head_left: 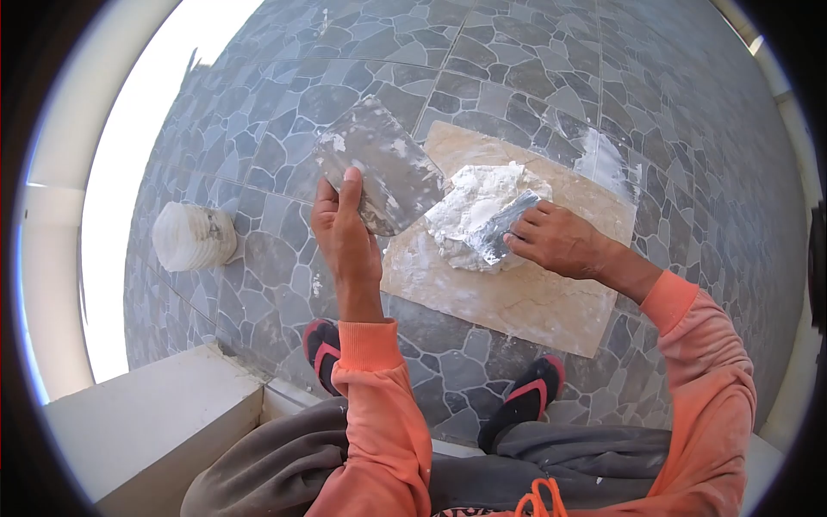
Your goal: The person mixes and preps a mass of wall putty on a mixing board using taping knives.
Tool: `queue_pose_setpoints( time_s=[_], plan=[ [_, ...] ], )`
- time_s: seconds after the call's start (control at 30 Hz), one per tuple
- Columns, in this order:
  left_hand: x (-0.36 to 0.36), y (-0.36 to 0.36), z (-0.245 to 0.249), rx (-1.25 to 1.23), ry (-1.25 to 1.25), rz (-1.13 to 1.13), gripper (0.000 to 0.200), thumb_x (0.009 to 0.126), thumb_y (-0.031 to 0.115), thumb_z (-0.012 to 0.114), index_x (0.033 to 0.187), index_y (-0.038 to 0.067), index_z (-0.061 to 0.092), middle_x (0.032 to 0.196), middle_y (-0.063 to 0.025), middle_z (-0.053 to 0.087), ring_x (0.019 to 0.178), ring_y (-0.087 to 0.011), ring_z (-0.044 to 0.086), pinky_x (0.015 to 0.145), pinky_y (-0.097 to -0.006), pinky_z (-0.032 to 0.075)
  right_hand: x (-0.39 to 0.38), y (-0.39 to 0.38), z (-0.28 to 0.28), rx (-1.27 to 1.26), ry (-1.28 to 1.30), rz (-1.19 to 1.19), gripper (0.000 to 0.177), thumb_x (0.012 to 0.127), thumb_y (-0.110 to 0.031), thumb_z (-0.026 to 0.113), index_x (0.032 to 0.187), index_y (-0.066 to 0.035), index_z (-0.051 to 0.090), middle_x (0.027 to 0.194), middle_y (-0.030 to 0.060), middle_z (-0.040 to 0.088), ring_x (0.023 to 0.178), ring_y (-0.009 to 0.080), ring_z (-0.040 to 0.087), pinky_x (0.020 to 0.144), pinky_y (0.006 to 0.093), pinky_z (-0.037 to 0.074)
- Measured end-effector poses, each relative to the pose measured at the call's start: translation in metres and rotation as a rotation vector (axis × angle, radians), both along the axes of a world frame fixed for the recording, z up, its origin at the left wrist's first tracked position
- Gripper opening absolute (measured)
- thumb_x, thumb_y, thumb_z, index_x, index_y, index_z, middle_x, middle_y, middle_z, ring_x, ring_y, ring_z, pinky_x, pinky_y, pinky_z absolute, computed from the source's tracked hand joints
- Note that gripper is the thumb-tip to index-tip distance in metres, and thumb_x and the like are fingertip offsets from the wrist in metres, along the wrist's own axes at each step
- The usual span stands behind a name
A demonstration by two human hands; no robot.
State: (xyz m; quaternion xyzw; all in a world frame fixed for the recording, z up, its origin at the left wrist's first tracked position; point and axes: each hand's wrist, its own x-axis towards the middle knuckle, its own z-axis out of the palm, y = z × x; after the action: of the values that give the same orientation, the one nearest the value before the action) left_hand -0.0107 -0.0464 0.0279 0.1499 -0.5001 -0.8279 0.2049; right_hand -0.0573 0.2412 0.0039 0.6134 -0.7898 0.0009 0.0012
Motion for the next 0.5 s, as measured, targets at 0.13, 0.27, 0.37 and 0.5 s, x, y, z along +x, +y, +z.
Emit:
queue_pose_setpoints(
  time_s=[0.13,0.27,0.37,0.5],
  plan=[
    [0.003,0.004,-0.002,-0.115,-0.028,-0.033,0.021,0.098,0.015,0.059,0.115,0.001,0.059,0.104,-0.0042,0.067,0.091,-0.0095,0.064,0.078,-0.0245,0.053,-0.024,0.008,0.026,-0.149,-0.121,-0.239,0.021,0.077,0.001,0.063,0.096,-0.006,0.061,0.080,0.0084,0.064,0.082,0.0261,0.064,0.074,0.0374,0.051],
    [0.009,0.016,0.011,-0.198,-0.050,0.036,0.022,0.097,0.016,0.059,0.112,0.001,0.062,0.097,-0.0016,0.067,0.083,-0.0037,0.056,0.074,-0.0204,0.044,-0.030,0.002,0.031,-0.101,-0.054,-0.355,0.021,0.080,-0.001,0.061,0.101,-0.004,0.061,0.076,0.0091,0.065,0.079,0.0269,0.067,0.068,0.0391,0.053],
    [0.010,0.015,0.008,-0.216,-0.051,0.022,0.023,0.097,0.018,0.060,0.112,0.001,0.062,0.097,-0.0015,0.067,0.082,-0.0036,0.056,0.073,-0.0205,0.043,-0.007,-0.009,0.008,0.087,-0.072,-0.259,0.022,0.082,-0.003,0.060,0.104,-0.004,0.060,0.083,0.0101,0.065,0.082,0.0262,0.067,0.069,0.0388,0.054],
    [0.010,0.018,0.007,-0.233,-0.096,0.018,0.022,0.097,0.018,0.062,0.111,0.001,0.063,0.089,0.0017,0.064,0.075,-0.0030,0.052,0.067,-0.0210,0.041,0.025,-0.005,-0.019,0.105,-0.042,-0.219,0.029,0.083,-0.006,0.059,0.112,-0.003,0.059,0.094,0.0124,0.064,0.087,0.0256,0.065,0.072,0.0379,0.054]
  ],
)
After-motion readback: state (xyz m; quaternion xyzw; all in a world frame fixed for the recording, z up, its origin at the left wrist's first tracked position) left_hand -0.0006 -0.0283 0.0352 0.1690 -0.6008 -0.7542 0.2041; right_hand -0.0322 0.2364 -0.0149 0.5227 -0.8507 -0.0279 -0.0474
